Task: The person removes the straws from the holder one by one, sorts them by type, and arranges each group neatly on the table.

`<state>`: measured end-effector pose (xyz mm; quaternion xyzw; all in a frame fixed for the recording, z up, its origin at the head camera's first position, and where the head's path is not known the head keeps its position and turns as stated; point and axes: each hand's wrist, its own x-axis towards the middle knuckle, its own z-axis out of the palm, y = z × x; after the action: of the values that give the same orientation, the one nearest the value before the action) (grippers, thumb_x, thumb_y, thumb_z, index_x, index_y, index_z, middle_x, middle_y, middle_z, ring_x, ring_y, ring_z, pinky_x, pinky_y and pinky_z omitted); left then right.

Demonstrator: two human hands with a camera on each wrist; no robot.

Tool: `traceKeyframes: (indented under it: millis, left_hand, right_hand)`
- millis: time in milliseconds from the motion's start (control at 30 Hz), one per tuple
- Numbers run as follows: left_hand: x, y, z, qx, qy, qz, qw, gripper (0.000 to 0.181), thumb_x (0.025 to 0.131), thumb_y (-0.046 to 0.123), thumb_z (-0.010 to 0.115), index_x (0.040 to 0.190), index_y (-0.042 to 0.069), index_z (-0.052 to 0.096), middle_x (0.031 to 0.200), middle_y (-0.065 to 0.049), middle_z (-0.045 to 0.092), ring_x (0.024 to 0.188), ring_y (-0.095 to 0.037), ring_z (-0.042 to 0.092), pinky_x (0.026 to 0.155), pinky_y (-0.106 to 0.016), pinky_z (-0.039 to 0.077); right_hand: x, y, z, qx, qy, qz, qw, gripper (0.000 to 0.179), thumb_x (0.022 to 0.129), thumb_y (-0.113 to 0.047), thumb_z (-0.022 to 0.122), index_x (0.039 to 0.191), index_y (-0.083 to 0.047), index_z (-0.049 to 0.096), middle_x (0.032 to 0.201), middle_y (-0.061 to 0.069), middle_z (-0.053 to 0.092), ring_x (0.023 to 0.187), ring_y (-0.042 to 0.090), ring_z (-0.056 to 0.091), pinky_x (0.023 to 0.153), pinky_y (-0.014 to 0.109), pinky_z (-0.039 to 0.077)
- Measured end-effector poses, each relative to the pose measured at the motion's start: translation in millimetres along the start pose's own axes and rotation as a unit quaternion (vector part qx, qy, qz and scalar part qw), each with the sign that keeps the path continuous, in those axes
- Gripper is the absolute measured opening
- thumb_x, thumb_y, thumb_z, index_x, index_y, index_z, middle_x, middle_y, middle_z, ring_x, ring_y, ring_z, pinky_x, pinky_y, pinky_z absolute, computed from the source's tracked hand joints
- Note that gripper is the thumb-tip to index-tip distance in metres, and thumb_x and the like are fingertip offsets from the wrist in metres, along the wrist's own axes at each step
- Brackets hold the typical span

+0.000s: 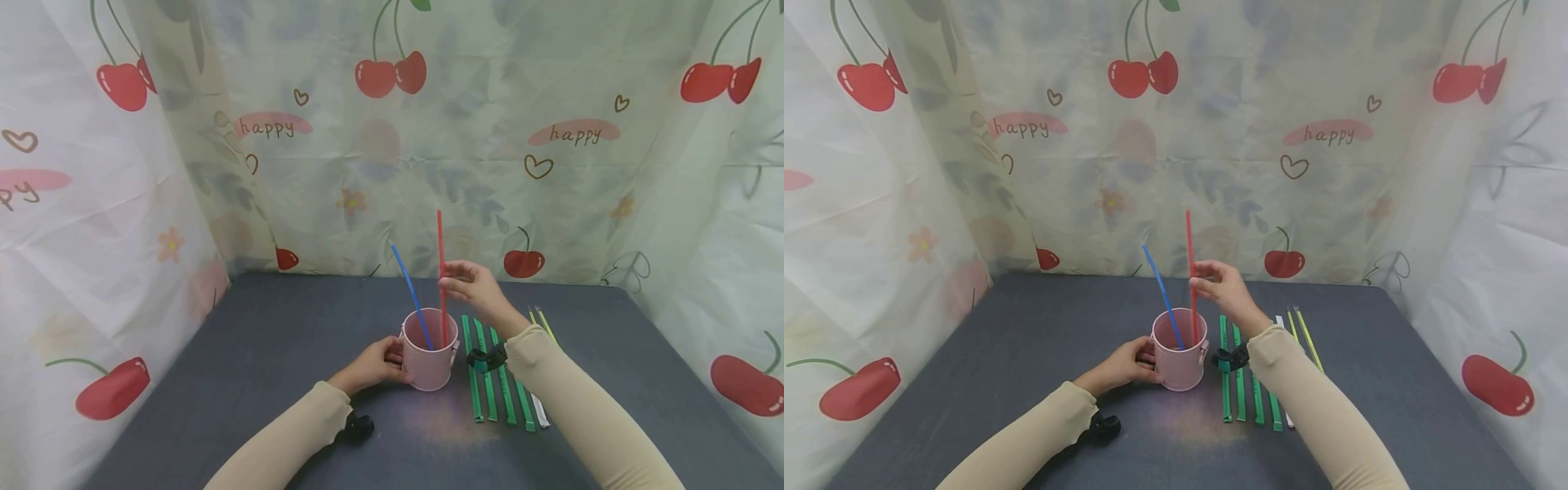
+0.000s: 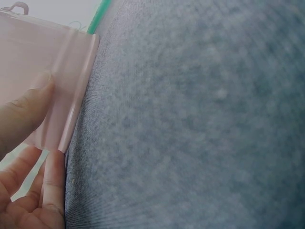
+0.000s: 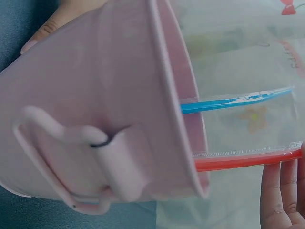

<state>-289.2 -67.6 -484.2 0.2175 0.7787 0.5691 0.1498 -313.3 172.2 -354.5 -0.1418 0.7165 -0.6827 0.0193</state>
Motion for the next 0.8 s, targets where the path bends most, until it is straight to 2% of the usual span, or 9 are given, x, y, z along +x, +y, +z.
traceKeyframes:
  millis: [267,467,633,800]
  left_hand:
    - [0.6,-0.5,0.4,-0.001,-0.001,0.006,1.0000,0.063,0.073,0.002,0.081,0.128,-0.005,0.050,0.115,-0.015,0.062,0.101,-0.018,0.061,0.090,-0.032,0.054]
    - [0.5,-1.5,0.3,0.000,-0.001,0.008,1.0000,0.063,0.073,0.002,0.081,0.127,-0.005,0.050,0.114,-0.015,0.062,0.101,-0.018,0.061,0.089,-0.032,0.054]
    - [1.3,-2.9,-0.2,-0.002,-0.001,0.005,1.0000,0.062,0.074,0.003,0.081,0.127,-0.004,0.050,0.115,-0.016,0.062,0.101,-0.019,0.061,0.090,-0.033,0.055]
    - [2.4,-4.0,-0.2,0.000,-0.001,0.002,1.0000,0.062,0.074,0.003,0.081,0.127,-0.004,0.050,0.115,-0.016,0.062,0.102,-0.019,0.060,0.090,-0.033,0.054]
  right_hand:
    - [-0.4,-5,-4,0.001,0.008,0.004,1.0000,0.044,0.092,-0.003,0.063,0.132,0.007,0.048,0.110,0.007,0.061,0.097,0.010,0.066,0.085,0.028,0.057]
    - [-0.4,-9,-6,0.022,0.011,-0.001,0.9997,0.036,0.093,-0.002,0.061,0.127,0.002,0.052,0.102,-0.003,0.061,0.097,0.010,0.066,0.086,0.028,0.056]
    - [-0.3,-12,-9,0.035,0.012,-0.006,0.9993,0.025,0.093,-0.003,0.062,0.117,-0.007,0.057,0.102,-0.002,0.059,0.094,0.009,0.066,0.085,0.027,0.056]
    - [-0.9,-17,-12,0.033,0.022,-0.006,0.9992,0.025,0.093,-0.004,0.062,0.117,-0.008,0.057,0.102,-0.001,0.059,0.090,0.007,0.067,0.083,0.026,0.057]
